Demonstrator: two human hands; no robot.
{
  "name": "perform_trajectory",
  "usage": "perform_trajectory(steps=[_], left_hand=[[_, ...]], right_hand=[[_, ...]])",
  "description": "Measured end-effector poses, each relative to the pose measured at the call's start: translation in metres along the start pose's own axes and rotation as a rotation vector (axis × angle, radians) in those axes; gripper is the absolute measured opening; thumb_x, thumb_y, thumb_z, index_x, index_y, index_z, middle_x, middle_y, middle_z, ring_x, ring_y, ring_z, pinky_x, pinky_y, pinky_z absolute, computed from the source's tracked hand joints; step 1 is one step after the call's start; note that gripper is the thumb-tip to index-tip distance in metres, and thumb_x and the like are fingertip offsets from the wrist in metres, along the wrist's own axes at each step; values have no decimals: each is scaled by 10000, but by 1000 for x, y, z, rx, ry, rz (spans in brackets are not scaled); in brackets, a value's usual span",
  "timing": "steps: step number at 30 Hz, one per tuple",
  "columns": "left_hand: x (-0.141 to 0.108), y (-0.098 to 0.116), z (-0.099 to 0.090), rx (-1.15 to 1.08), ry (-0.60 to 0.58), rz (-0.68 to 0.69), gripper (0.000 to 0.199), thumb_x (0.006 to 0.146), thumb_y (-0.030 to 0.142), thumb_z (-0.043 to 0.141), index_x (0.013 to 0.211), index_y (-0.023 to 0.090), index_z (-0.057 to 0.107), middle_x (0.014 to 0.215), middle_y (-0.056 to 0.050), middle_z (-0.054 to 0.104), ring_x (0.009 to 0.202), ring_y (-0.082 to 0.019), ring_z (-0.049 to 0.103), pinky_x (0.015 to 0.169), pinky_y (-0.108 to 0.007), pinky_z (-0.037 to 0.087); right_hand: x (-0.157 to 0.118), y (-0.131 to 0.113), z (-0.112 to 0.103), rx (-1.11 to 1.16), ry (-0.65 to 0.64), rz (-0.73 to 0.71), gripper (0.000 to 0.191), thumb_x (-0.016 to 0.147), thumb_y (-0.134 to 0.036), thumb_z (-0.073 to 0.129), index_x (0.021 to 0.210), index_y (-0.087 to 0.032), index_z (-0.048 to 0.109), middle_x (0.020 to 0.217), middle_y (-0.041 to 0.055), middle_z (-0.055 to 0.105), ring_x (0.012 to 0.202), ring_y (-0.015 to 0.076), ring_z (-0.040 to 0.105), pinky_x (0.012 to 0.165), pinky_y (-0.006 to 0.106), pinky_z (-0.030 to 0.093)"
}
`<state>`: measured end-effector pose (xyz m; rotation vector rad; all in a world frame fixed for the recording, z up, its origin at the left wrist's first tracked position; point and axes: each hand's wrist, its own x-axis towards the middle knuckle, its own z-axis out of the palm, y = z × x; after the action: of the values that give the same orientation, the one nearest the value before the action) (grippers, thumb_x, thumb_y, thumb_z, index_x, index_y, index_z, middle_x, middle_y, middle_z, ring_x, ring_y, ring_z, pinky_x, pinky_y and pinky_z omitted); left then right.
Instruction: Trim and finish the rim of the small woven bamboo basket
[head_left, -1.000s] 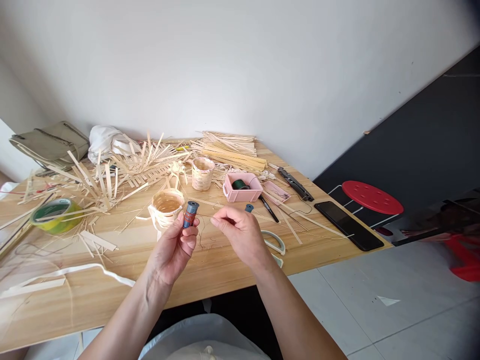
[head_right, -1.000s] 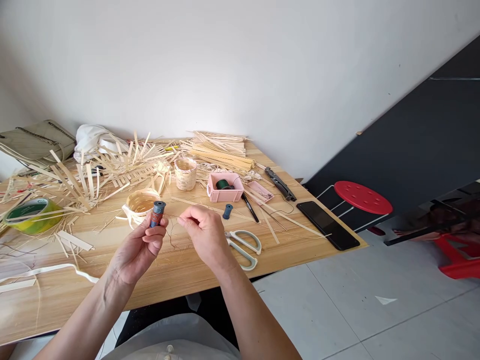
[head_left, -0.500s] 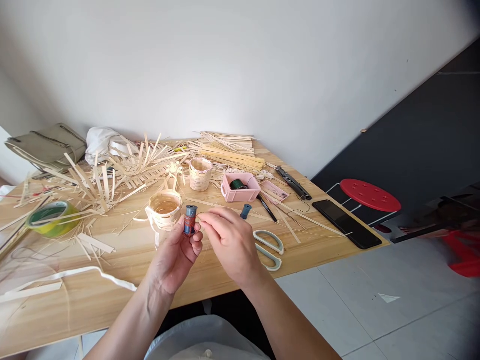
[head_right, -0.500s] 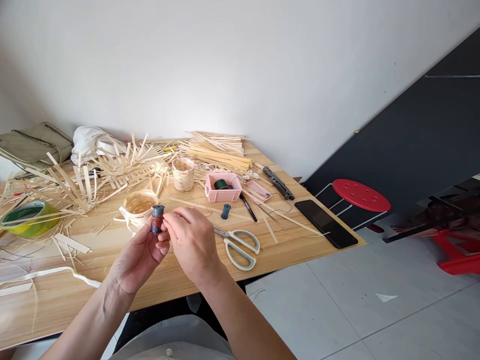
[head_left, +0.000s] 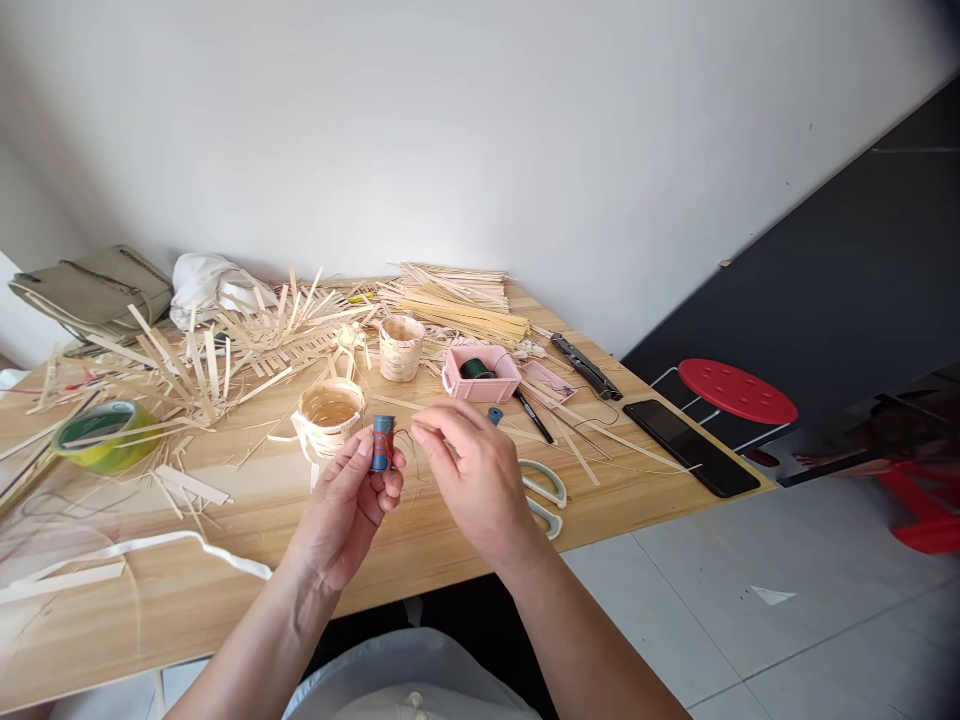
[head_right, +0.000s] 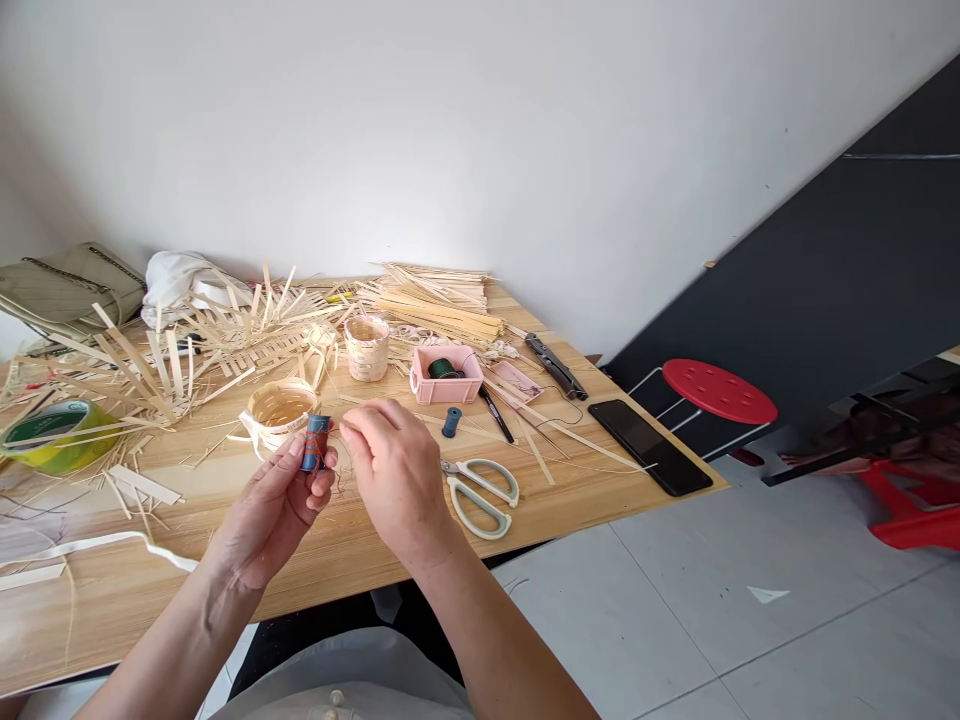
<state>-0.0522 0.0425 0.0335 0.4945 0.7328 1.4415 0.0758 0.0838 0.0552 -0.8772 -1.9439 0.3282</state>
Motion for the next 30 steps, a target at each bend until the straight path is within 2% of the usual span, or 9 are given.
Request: perform_trajectory(steps=[5, 8, 11, 16, 19, 22, 25, 27, 30], left_hand=[[0, -2, -2, 59, 11, 69, 252, 713, 285, 718, 917, 158, 642, 692, -6, 626, 534, -57, 561, 493, -123, 473], [-1, -2, -4, 147, 15, 83, 304, 704, 302, 723, 963, 157, 658, 669, -5, 621, 546, -69, 568, 512, -141, 476], [-1, 0, -8, 212, 23, 65, 300, 679, 298, 741, 927, 141, 677, 690, -17, 627, 564, -79, 574, 512, -148, 474], [-1, 5, -12, 202, 46, 84, 260, 667, 305, 750, 847, 135, 672, 701, -21, 632, 562, -80, 576, 528, -158, 488], [-1, 8, -12, 150, 28, 59, 231, 688, 290, 734, 832, 123, 666, 703, -28, 629, 557, -79, 571, 510, -154, 491], [-1, 10, -11, 46, 8, -34, 250, 674, 262, 745, 866, 121, 672, 694, -27, 626, 554, -74, 570, 496, -140, 493], [-2, 10, -10, -29, -1, -101, 294, 652, 253, 763, 899, 120, 677, 694, -23, 623, 551, -70, 566, 495, -140, 503], [-1, 8, -9, -38, 28, -87, 295, 631, 225, 779, 886, 113, 683, 706, -22, 627, 563, -68, 568, 504, -133, 510], [2, 3, -9, -19, 111, 20, 306, 591, 189, 804, 860, 96, 691, 725, -30, 645, 582, -64, 576, 540, -121, 520]], right_hand=[[-2, -8, 0, 83, -94, 117, 68, 812, -168, 559, 751, -185, 583, 769, 23, 587, 728, 150, 555, 646, 254, 426], [-1, -7, 4, 179, -154, 213, 116, 775, -116, 569, 687, -184, 533, 728, -3, 566, 704, 133, 530, 641, 243, 409], [-1, -2, 6, 398, -225, 302, 145, 786, -133, 528, 654, -184, 492, 680, -28, 534, 658, 110, 503, 625, 229, 398], [-3, 5, 4, 790, -361, 547, 134, 817, -261, 487, 710, -192, 444, 554, -63, 485, 476, 78, 430, 458, 193, 333], [-4, 8, 5, 895, -379, 571, 145, 819, -276, 483, 717, -189, 427, 608, -38, 540, 515, 84, 486, 472, 194, 364], [-2, 10, 5, 820, -353, 524, 129, 804, -256, 499, 718, -189, 430, 608, -56, 500, 527, 77, 465, 507, 198, 374], [-1, 11, 3, 564, -331, 461, 64, 789, -232, 524, 752, -181, 515, 624, -55, 503, 552, 80, 446, 526, 203, 354], [0, 10, 1, 428, -319, 407, 101, 784, -209, 529, 691, -172, 543, 607, -52, 496, 559, 79, 423, 523, 203, 327], [-1, 7, 1, 381, -305, 376, 181, 776, -183, 525, 597, -162, 517, 549, -59, 447, 532, 74, 375, 495, 202, 287]])
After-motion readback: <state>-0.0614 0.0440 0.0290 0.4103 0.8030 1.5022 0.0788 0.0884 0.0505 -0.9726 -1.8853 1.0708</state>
